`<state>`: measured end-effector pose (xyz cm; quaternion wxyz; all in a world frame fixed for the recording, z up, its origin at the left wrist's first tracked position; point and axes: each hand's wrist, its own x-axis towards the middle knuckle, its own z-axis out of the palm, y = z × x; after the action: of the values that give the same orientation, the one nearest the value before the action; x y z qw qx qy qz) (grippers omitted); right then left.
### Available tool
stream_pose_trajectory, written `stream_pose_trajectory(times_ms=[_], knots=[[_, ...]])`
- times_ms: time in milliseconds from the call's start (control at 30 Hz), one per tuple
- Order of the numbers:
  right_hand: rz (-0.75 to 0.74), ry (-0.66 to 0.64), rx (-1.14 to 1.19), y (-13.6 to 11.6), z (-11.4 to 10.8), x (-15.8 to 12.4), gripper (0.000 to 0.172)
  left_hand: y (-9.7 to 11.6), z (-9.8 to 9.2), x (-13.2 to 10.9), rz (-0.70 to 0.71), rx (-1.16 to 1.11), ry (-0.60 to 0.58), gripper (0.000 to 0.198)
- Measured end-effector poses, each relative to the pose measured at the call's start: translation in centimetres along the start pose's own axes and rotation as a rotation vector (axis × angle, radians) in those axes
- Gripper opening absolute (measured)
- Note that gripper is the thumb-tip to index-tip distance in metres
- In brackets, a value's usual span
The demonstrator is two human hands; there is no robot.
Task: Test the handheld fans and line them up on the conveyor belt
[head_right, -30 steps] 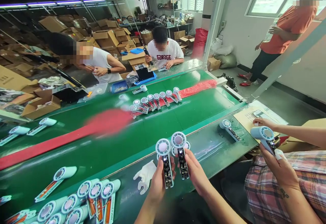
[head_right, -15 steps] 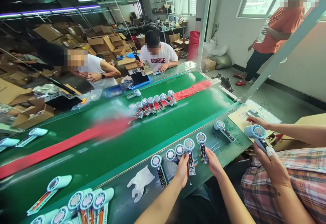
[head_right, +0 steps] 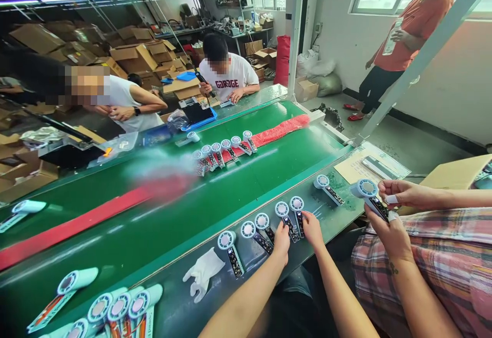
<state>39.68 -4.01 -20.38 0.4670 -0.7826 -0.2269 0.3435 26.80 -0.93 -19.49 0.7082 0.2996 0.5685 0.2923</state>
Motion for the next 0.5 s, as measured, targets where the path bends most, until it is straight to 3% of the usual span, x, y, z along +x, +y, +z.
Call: stream_pose_trajectory(times_ms=[67, 133, 267, 367, 500], knots=[[-0.049, 0.050, -0.073, -0.1, 0.1, -0.8, 0.031, -0.2, -2.1, -1.8, 0.037, 0.015, -0.013, 0.035], [-0.083, 0.019, -0.122, -0.3, 0.5, -2.2, 0.038, -0.3, -4.8, -3.1, 0.052, 0.041, 0.004, 0.044], [-0.057, -0.268, -0.190, -0.6, 3.4, -5.2, 0.034, -0.7, -9.2, -3.2, 0.046, 0.104, 0.193, 0.055], [0.016, -0.430, -0.253, -0.6, 5.8, -6.1, 0.032, -1.1, -10.2, -1.9, 0.029, 0.150, 0.252, 0.060], [0.057, -0.492, -0.346, -0.8, 7.1, -5.7, 0.025, -1.5, -10.0, -0.6, 0.039, 0.201, 0.246, 0.058]])
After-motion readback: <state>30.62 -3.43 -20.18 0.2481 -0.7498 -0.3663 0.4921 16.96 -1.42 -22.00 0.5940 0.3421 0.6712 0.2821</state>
